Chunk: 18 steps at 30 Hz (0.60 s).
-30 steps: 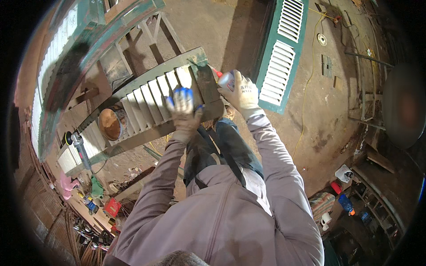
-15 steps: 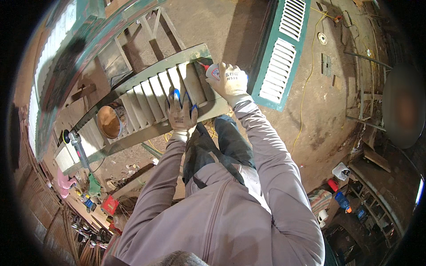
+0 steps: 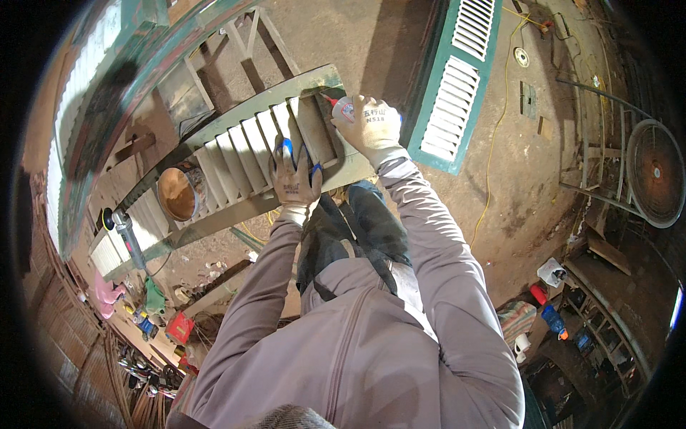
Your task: The person uses an orbital sander to smooth the surface of a green wooden slatted panel, then wipes the panel with a blue cloth and applies a liquid from a white bottle. The person repeats this sequence on multiple panels in a workshop setting.
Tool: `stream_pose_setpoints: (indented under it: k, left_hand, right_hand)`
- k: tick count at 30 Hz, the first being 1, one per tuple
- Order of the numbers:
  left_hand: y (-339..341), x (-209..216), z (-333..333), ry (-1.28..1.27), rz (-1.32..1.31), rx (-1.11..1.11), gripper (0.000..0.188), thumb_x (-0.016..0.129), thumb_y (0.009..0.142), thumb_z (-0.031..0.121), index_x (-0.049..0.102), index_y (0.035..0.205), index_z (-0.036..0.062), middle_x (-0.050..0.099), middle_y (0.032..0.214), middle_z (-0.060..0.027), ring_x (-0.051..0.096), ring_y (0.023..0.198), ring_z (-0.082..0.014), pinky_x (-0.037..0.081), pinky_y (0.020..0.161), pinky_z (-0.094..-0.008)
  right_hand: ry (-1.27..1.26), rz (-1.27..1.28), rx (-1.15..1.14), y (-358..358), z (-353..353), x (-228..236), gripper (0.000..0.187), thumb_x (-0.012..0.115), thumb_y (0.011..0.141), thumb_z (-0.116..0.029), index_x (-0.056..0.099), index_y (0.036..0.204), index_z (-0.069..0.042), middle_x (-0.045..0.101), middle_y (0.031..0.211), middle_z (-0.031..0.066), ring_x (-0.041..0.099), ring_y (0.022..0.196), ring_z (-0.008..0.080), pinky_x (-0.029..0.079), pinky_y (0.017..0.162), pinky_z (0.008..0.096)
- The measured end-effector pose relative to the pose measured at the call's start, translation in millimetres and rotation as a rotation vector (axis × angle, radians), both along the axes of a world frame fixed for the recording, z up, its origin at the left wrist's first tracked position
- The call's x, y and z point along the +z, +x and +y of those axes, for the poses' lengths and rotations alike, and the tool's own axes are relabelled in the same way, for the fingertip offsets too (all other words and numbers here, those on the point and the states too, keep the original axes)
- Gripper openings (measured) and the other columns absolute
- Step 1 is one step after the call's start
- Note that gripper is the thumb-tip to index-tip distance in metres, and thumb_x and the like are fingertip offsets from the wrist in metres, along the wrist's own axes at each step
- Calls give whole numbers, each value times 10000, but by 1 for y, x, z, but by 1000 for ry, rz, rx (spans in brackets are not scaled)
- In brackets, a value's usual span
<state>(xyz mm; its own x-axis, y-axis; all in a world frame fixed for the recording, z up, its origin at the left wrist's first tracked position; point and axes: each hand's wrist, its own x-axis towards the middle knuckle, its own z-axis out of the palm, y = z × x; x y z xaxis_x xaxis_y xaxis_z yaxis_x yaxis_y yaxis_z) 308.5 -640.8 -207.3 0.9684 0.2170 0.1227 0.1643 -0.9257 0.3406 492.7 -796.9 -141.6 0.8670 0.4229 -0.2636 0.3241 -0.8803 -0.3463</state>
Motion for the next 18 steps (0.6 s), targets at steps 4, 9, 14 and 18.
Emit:
stream_pose_setpoints:
  k: [4,9,14,18]
  left_hand:
    - [-1,3,-2,19,6,6,663,618,890,467,599,1426,78,438,1499,-264,387,1422,-492,363,1115,-630]
    - [-1,1,-3,19,-10,14,642,621,896,456,603,1415,80,435,1499,-263,387,1425,-486,368,1108,-622]
    - [0,3,-4,27,16,22,622,618,907,457,607,1406,87,439,1492,-265,392,1420,-492,378,1098,-623]
    - [-2,1,-4,31,24,28,608,623,909,448,610,1398,87,449,1488,-266,403,1412,-504,380,1098,-626]
  right_hand:
    - [-26,-6,-51,1,-3,2,670,740,831,-573,673,1231,-40,736,1120,199,719,1035,362,564,874,473]
    - [-11,-30,-40,0,-5,-2,641,737,836,-562,677,1218,-50,738,1119,197,719,1039,363,553,885,478]
    - [-10,-98,23,0,2,3,610,741,833,-552,673,1213,-80,733,1112,169,705,1043,343,523,880,487]
    - [-50,-113,51,3,7,7,590,748,840,-535,661,1224,-96,715,1143,142,680,1072,324,497,889,489]
